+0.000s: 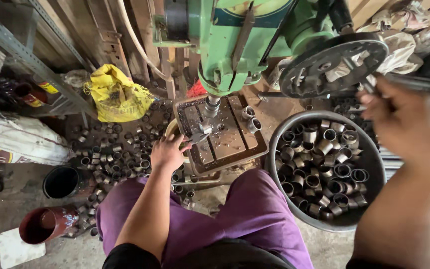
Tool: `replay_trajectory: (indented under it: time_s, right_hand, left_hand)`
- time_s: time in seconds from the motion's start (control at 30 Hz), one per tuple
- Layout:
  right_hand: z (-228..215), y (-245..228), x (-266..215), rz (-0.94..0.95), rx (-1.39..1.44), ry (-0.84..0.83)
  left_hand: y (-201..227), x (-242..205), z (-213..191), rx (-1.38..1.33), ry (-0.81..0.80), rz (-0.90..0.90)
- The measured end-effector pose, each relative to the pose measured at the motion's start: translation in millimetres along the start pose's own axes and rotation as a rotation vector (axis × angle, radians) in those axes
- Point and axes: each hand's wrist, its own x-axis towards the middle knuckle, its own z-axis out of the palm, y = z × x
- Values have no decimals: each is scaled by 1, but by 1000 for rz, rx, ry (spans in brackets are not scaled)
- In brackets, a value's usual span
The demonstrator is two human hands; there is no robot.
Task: The person operates a drill press to machine small metal cylindrical parts. They pick up a part from a bowl, place it under the drill bit, lower the drill using a handwheel, and then remove the part to place it on the floor.
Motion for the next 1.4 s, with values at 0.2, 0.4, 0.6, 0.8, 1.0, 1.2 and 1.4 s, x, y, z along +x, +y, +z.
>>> replay_trajectory:
  time_s: [0.2,0.4,0.6,0.8,1.0,1.2,1.4]
  right_hand:
    - [76,7,-5,81,336,-92]
    - [44,8,15,-38,76,-173]
    - [33,-4,16,104,224,-242]
    - [104,1,13,35,586,-22]
    - [110,9,12,32,606,39]
    - [127,19,11,-17,688,127]
    - [138,21,12,-18,707,163]
  left_hand:
    - [0,-2,-3,-29,35,23]
    - [-4,-4,3,13,35,24]
    - [-4,-4,5,27,19,14]
    - [-3,-3,4,40,-19,-3]
    - [-3,-1,4,52,-77,-27]
    - [-4,-3,7,17,-42,-43]
    - [6,-4,-2,123,13,-56]
